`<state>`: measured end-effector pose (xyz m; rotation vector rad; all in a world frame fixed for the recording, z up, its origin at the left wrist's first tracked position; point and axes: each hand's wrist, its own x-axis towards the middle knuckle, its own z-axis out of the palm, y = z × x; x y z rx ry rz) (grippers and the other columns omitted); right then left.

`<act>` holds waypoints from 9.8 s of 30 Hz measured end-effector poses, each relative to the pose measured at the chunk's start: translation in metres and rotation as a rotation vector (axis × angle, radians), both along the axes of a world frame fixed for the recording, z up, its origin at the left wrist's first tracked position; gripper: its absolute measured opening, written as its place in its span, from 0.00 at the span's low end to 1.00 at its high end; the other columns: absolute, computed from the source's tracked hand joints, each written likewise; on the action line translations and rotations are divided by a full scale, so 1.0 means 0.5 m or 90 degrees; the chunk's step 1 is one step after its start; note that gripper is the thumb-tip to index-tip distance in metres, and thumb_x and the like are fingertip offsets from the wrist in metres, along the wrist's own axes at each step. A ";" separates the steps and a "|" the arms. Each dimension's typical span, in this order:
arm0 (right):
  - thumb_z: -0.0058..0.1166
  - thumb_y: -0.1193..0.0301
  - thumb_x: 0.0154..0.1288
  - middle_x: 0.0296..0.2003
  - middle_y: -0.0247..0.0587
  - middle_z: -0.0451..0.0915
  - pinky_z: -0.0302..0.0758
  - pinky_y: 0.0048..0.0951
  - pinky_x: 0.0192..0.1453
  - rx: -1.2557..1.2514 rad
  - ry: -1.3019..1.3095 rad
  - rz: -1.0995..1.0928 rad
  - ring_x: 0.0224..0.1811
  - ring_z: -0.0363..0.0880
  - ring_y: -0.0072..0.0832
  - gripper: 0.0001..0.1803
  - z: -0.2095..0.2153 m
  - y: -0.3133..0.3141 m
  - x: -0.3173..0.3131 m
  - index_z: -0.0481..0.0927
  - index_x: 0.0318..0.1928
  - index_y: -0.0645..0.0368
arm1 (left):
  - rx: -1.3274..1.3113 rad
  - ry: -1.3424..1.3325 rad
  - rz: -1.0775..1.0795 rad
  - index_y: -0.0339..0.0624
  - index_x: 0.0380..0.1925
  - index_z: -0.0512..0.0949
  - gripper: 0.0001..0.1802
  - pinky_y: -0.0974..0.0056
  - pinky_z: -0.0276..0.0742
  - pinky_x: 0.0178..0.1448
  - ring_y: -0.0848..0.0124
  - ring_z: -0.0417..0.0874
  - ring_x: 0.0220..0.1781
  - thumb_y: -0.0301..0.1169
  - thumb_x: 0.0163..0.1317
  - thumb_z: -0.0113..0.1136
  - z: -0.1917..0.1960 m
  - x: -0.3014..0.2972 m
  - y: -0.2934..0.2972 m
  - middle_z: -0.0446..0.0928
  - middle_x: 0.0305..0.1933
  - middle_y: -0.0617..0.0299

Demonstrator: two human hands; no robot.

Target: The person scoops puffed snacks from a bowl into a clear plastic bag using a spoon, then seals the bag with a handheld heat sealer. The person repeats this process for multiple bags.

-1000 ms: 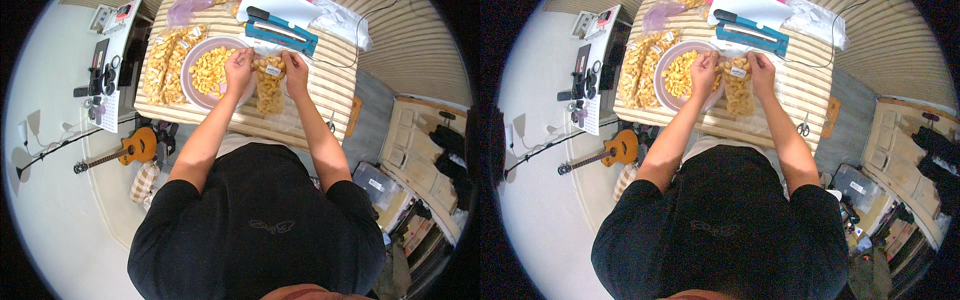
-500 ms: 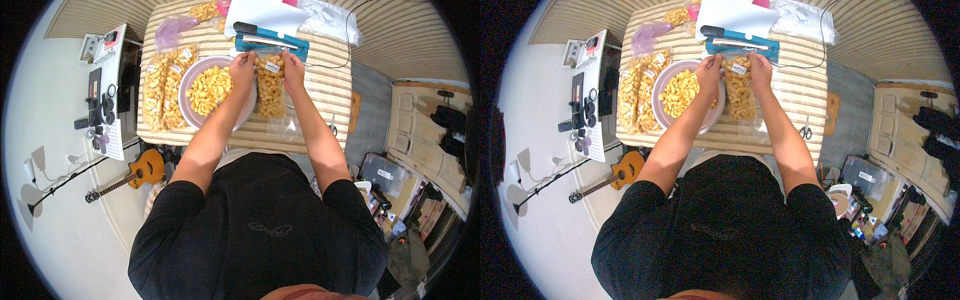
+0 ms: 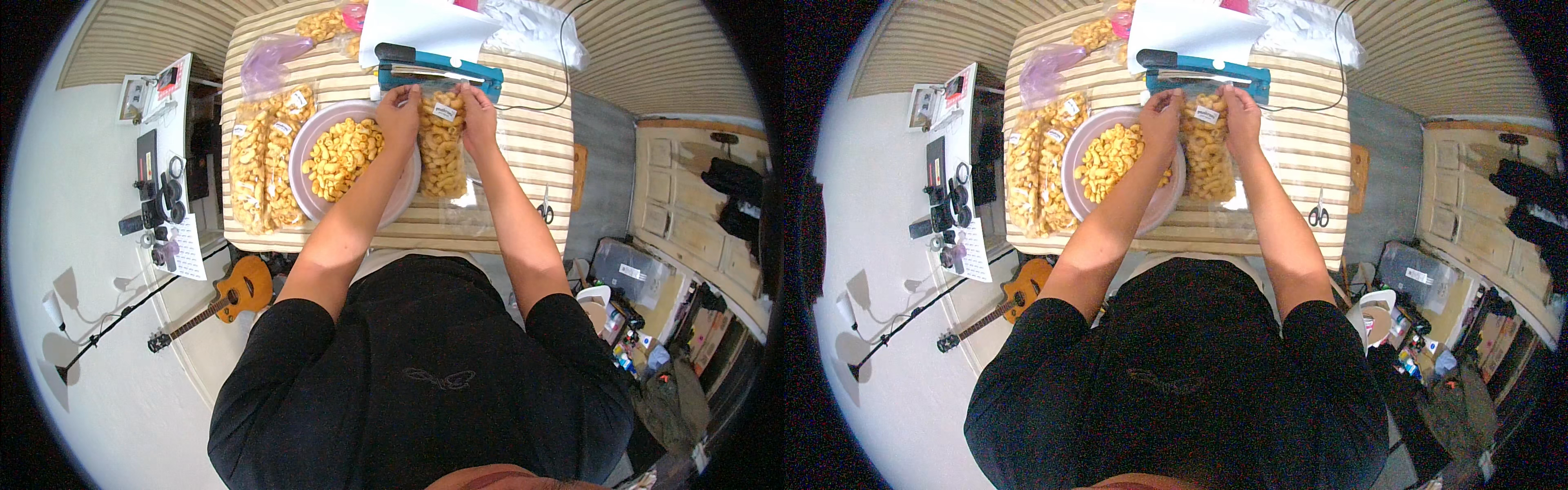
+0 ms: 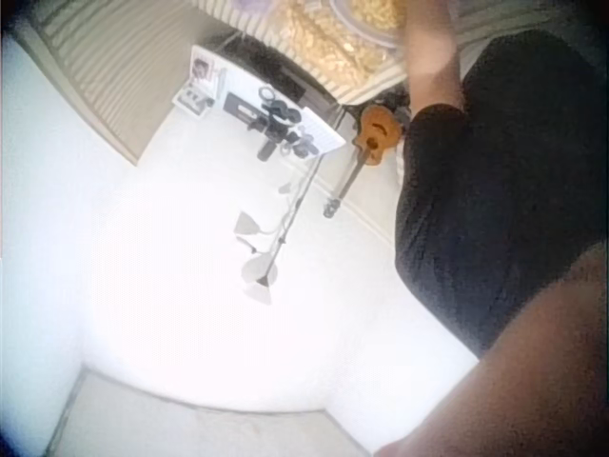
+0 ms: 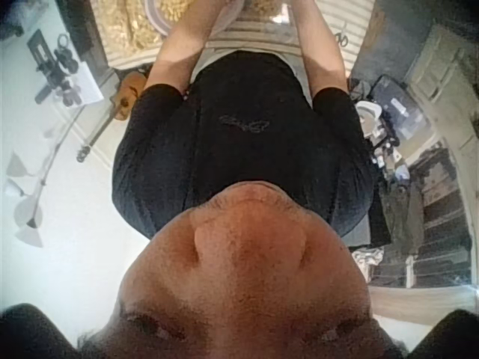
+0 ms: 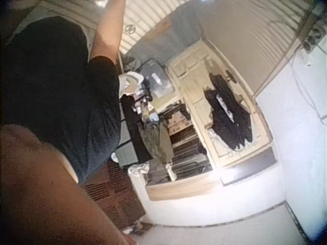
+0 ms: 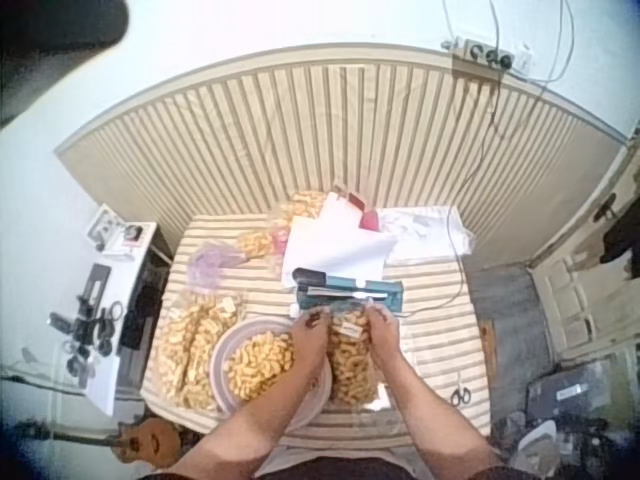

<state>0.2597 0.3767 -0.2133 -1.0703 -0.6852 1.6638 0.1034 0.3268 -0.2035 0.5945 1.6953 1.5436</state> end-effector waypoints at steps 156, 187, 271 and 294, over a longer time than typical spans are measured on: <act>0.80 0.67 0.64 0.44 0.40 0.88 0.84 0.43 0.60 0.782 -0.642 0.448 0.53 0.88 0.45 0.15 0.440 -0.204 0.250 0.86 0.44 0.59 | 0.086 0.711 -0.487 0.44 0.38 0.95 0.09 0.51 0.91 0.51 0.51 0.94 0.45 0.35 0.63 0.83 0.426 -0.029 -0.313 0.93 0.44 0.54; 0.82 0.72 0.63 0.49 0.42 0.88 0.87 0.40 0.58 0.739 -0.577 0.386 0.54 0.90 0.43 0.16 0.422 -0.176 0.276 0.88 0.48 0.59 | 0.227 0.669 -0.539 0.46 0.37 0.95 0.07 0.55 0.88 0.43 0.57 0.92 0.38 0.33 0.62 0.83 0.405 -0.068 -0.242 0.91 0.40 0.60; 0.67 0.60 0.86 0.46 0.32 0.93 0.81 0.25 0.58 0.156 -0.108 0.108 0.49 0.87 0.18 0.15 0.134 -0.105 0.110 0.91 0.53 0.60 | 0.031 -0.157 -0.107 0.35 0.55 0.91 0.13 0.66 0.89 0.52 0.74 0.92 0.50 0.32 0.77 0.77 0.184 0.025 -0.165 0.93 0.50 0.62; 0.58 0.56 0.91 0.44 0.36 0.93 0.83 0.26 0.53 0.111 -0.104 0.044 0.46 0.88 0.21 0.19 0.113 -0.049 0.060 0.89 0.58 0.60 | 0.021 -0.202 -0.134 0.38 0.67 0.83 0.26 0.65 0.85 0.52 0.71 0.93 0.56 0.31 0.73 0.80 0.126 -0.006 -0.074 0.93 0.56 0.57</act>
